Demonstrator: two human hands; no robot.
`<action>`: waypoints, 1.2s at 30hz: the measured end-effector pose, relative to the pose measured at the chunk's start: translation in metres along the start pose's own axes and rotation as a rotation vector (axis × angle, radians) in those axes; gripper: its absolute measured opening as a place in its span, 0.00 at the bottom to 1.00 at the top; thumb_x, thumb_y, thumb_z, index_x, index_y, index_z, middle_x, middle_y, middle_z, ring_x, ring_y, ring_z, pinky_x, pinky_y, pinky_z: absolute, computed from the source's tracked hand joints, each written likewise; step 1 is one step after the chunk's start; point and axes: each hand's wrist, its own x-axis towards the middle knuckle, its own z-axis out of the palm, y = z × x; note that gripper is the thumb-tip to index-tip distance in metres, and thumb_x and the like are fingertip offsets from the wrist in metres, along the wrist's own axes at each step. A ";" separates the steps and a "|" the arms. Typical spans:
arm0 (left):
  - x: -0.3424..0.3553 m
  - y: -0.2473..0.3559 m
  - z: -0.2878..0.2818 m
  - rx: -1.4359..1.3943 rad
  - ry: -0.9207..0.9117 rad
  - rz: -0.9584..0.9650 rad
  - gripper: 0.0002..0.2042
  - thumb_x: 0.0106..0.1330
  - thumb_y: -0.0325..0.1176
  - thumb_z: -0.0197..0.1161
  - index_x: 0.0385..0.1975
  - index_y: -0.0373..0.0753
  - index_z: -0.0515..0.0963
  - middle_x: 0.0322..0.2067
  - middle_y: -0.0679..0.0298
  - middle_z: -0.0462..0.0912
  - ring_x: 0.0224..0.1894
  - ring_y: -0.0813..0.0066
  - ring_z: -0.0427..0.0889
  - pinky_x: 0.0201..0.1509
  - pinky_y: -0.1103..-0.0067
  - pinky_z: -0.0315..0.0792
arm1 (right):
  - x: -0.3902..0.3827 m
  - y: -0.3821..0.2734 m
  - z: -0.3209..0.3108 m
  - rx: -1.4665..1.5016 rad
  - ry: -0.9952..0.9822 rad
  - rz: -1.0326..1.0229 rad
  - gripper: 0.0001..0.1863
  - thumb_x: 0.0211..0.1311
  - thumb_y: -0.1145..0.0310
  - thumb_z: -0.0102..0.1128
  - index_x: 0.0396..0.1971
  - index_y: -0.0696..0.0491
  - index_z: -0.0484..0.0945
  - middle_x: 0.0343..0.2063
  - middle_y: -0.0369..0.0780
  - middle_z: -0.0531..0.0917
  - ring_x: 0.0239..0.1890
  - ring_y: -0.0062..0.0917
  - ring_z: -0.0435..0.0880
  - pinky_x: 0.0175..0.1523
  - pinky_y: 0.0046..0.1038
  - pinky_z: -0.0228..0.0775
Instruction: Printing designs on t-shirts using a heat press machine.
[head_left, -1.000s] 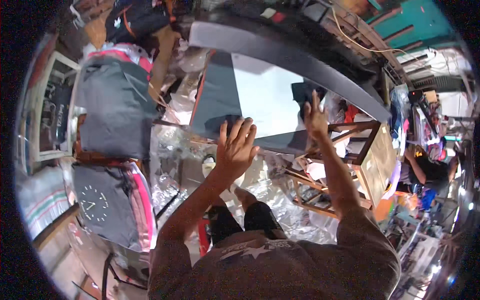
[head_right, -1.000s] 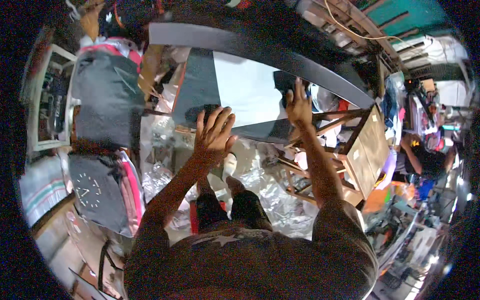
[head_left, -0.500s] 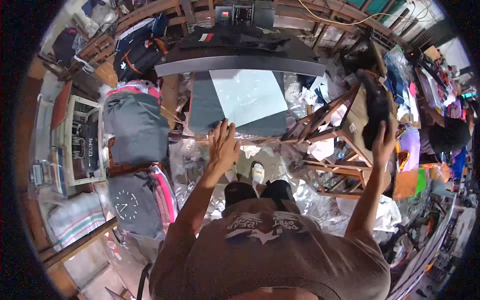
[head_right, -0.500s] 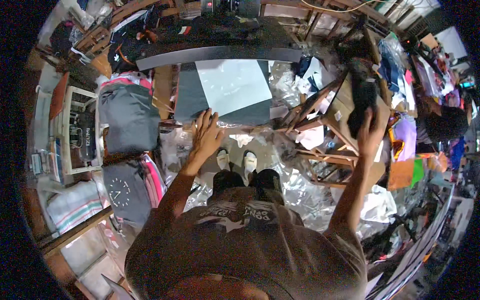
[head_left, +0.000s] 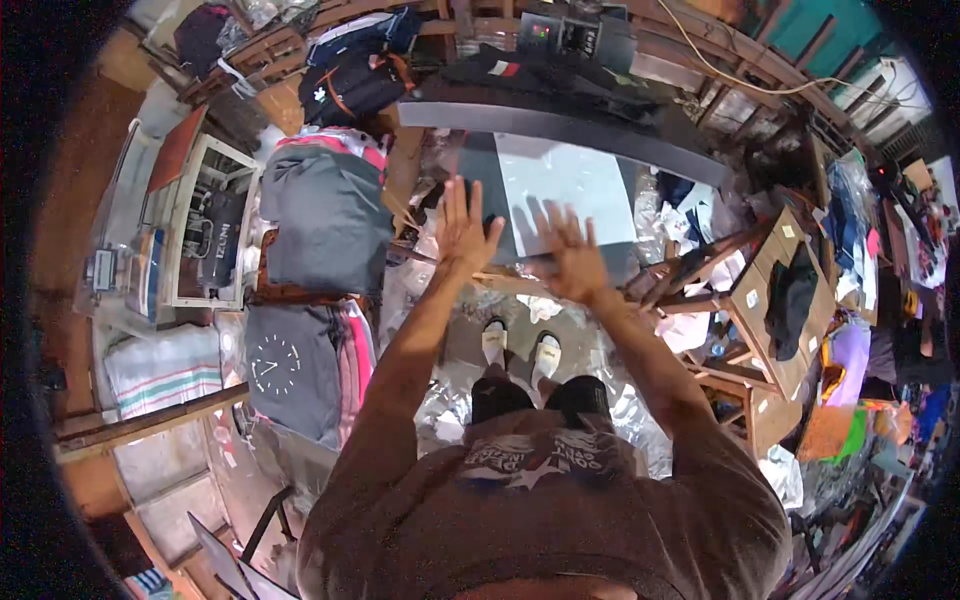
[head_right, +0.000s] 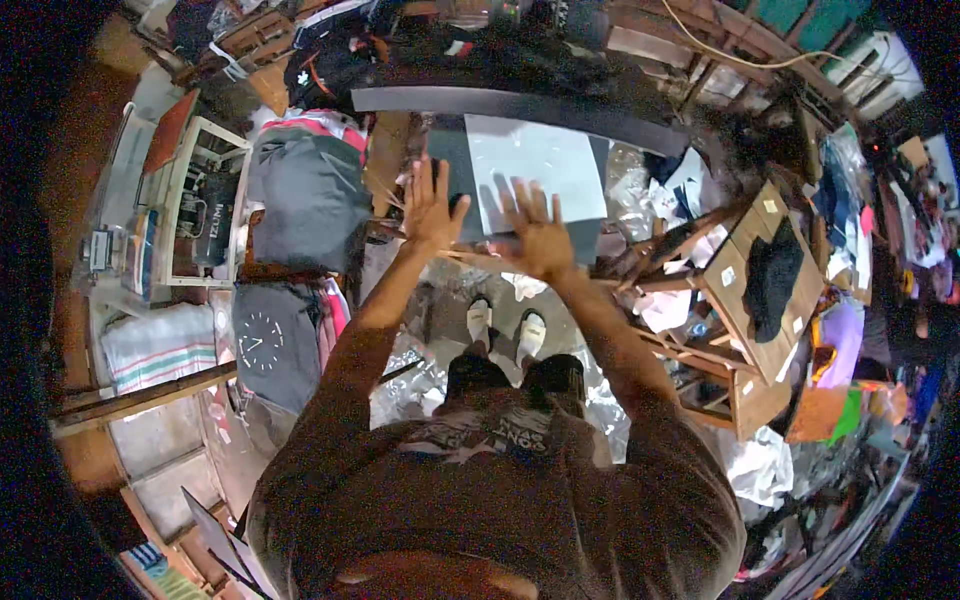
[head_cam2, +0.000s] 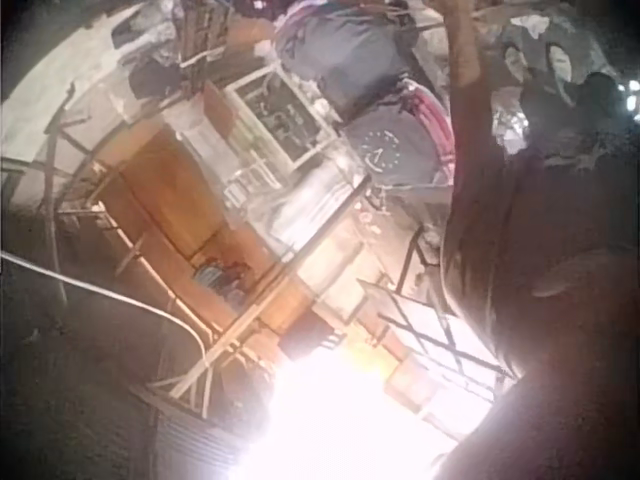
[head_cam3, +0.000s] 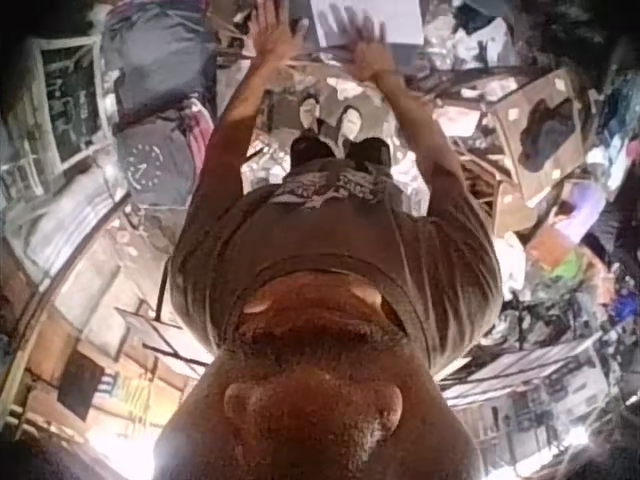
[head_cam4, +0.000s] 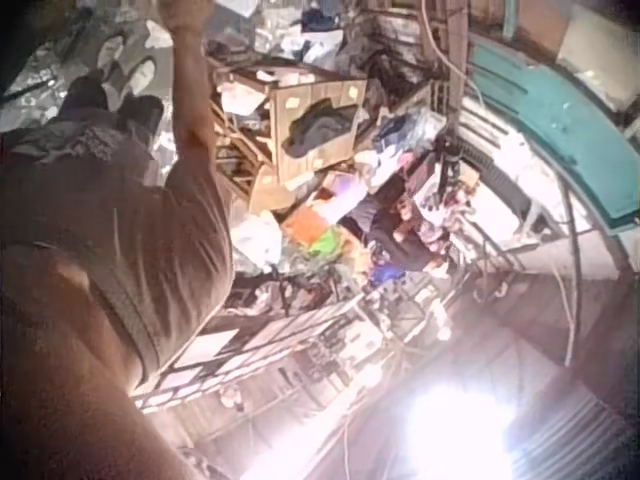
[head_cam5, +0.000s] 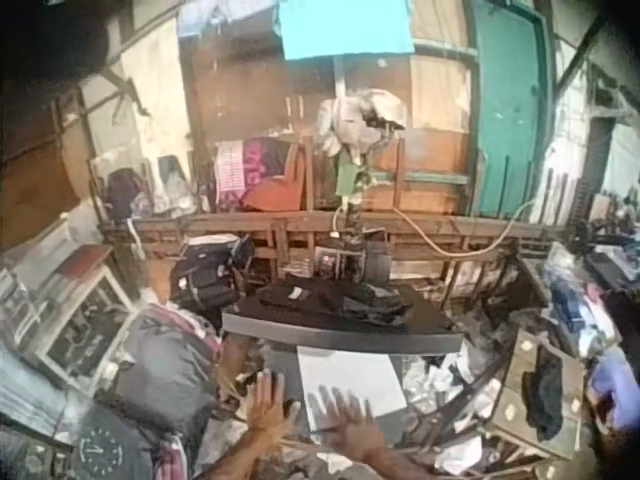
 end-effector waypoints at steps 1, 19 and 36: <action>0.005 -0.002 0.004 0.013 -0.047 0.018 0.38 0.66 0.52 0.55 0.70 0.36 0.54 0.72 0.45 0.46 0.75 0.49 0.43 0.75 0.59 0.41 | 0.007 0.002 0.020 -0.031 -0.074 -0.045 0.44 0.58 0.44 0.59 0.72 0.42 0.53 0.73 0.40 0.53 0.74 0.43 0.48 0.72 0.54 0.41; 0.033 -0.007 0.005 0.004 -0.172 0.101 0.35 0.66 0.54 0.52 0.69 0.38 0.59 0.71 0.48 0.50 0.74 0.52 0.45 0.76 0.61 0.37 | 0.029 0.024 0.025 0.198 -0.083 -0.238 0.16 0.54 0.61 0.67 0.43 0.48 0.83 0.60 0.34 0.75 0.69 0.35 0.63 0.72 0.53 0.49; 0.044 0.001 0.019 -0.012 -0.259 0.277 0.45 0.64 0.65 0.49 0.69 0.31 0.54 0.69 0.45 0.55 0.74 0.51 0.47 0.76 0.59 0.35 | 0.078 0.447 0.049 -0.239 0.123 0.617 0.22 0.62 0.56 0.61 0.52 0.53 0.78 0.46 0.47 0.80 0.45 0.40 0.80 0.52 0.36 0.72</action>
